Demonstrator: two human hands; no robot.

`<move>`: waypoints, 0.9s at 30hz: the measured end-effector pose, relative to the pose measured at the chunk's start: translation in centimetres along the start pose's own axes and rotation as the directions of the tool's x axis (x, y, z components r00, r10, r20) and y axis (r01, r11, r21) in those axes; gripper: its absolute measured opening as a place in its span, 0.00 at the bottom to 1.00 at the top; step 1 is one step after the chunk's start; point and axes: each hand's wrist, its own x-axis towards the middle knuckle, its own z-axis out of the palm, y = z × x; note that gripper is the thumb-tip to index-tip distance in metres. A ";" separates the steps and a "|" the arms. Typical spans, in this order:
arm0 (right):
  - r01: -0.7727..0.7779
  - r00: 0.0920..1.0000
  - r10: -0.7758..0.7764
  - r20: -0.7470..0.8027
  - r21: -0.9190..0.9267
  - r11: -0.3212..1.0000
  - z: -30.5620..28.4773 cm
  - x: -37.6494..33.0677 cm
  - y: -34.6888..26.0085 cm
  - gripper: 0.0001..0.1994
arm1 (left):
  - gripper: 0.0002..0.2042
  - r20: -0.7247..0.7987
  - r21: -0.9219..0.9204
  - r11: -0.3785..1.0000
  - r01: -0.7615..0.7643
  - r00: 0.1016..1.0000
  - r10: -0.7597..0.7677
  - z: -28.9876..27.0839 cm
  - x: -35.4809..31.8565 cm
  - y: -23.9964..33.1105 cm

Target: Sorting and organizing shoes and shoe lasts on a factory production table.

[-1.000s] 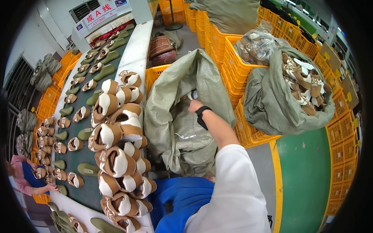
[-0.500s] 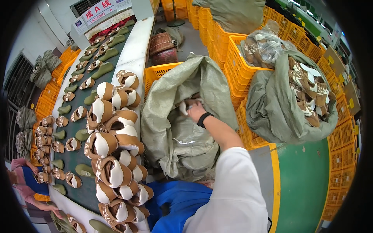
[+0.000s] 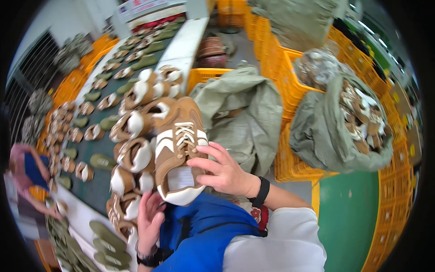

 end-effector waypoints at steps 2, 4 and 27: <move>0.127 0.987 -0.110 -0.119 0.144 0.981 0.9 2.8 -1.8 0.09 | 0.41 -0.012 -0.161 0.987 -0.013 1.000 0.011 0.6 0.2 1.8; 0.182 0.981 -0.157 -0.115 0.257 0.949 2.4 5.2 -3.1 0.09 | 0.43 -0.060 -0.279 0.953 -0.118 0.993 0.106 -0.7 -0.9 1.0; -0.691 0.689 0.723 0.036 0.334 0.642 7.7 -4.1 14.0 0.13 | 0.24 -0.951 -0.221 0.923 -0.317 0.281 -0.131 -39.3 -13.0 -0.4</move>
